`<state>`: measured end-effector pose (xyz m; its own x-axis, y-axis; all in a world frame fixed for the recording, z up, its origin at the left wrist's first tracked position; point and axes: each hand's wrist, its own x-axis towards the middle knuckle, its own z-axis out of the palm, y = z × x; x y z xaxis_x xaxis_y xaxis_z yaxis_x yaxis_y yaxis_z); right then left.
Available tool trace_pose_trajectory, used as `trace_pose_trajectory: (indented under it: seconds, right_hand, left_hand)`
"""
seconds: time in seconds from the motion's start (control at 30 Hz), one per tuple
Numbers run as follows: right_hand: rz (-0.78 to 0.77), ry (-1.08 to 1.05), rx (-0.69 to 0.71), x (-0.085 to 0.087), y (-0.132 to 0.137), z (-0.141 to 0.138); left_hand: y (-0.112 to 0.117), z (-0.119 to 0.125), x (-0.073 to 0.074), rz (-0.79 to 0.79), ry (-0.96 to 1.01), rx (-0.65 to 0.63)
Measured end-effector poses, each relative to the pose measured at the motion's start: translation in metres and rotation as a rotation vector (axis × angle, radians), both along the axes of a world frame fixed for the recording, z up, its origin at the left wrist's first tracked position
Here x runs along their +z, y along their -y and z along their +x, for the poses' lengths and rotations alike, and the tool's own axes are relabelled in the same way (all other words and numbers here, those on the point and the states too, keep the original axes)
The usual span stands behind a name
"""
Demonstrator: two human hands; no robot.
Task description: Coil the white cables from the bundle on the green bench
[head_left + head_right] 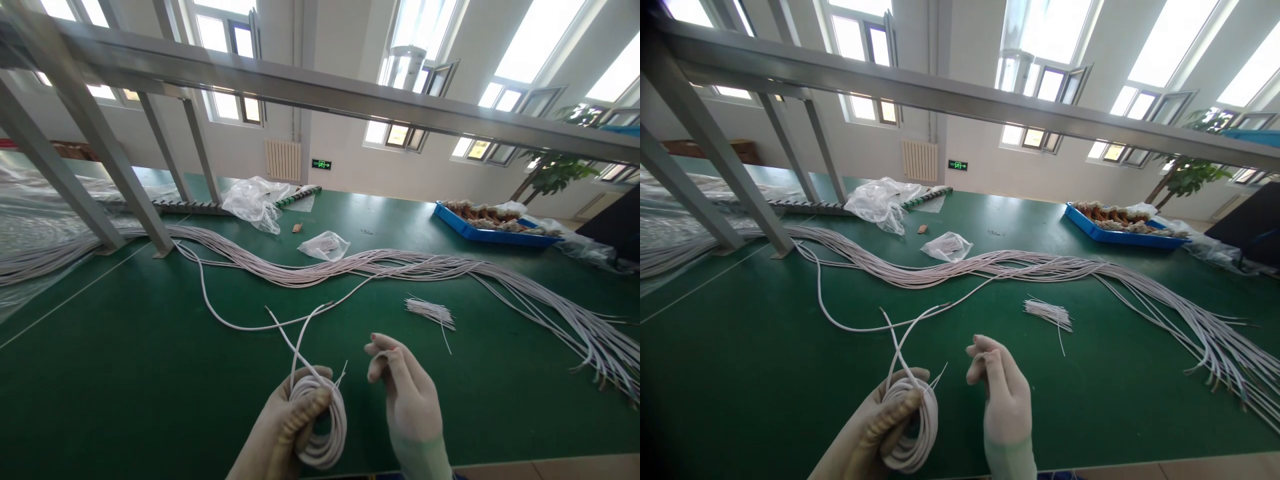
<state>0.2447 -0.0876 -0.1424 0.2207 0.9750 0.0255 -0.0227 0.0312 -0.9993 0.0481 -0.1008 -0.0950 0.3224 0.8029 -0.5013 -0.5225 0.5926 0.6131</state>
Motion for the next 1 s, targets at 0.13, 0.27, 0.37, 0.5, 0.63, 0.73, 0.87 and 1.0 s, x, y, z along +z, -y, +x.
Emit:
trace_pose_trajectory:
  seconds: [0.13, 0.27, 0.37, 0.5, 0.63, 0.73, 0.87, 1.0]
  right_hand:
    - [-0.099, 0.036, 0.311, 0.0, -0.005, 0.005]
    - [0.044, 0.067, 0.361, 0.001, 0.002, -0.011]
    - [0.344, 0.357, 0.228, 0.006, 0.009, -0.017]
    - [0.598, 0.681, 0.243, 0.019, 0.008, -0.011]
    - [0.66, 0.943, 0.355, 0.022, -0.002, -0.004]
    - [0.657, 1.048, 0.267, 0.017, -0.008, -0.003]
    - [0.827, 1.189, 0.336, 0.018, -0.015, -0.003]
    - [0.867, 1.342, 0.538, 0.027, -0.013, 0.001]
  left_hand:
    - [-0.003, -0.002, 0.006, 0.022, 0.028, -0.003]
    - [-0.004, -0.002, 0.006, 0.07, 0.019, -0.006]
    - [-0.002, -0.005, 0.004, 0.059, -0.027, -0.005]
    - [-0.002, -0.008, 0.002, 0.118, -0.095, -0.071]
    - [-0.009, -0.009, 0.001, 0.124, -0.064, -0.121]
    - [-0.013, -0.011, 0.001, 0.068, -0.048, -0.192]
    - [-0.013, -0.01, 0.007, 0.048, -0.044, -0.2]
    - [-0.013, -0.003, 0.009, 0.09, -0.088, -0.187]
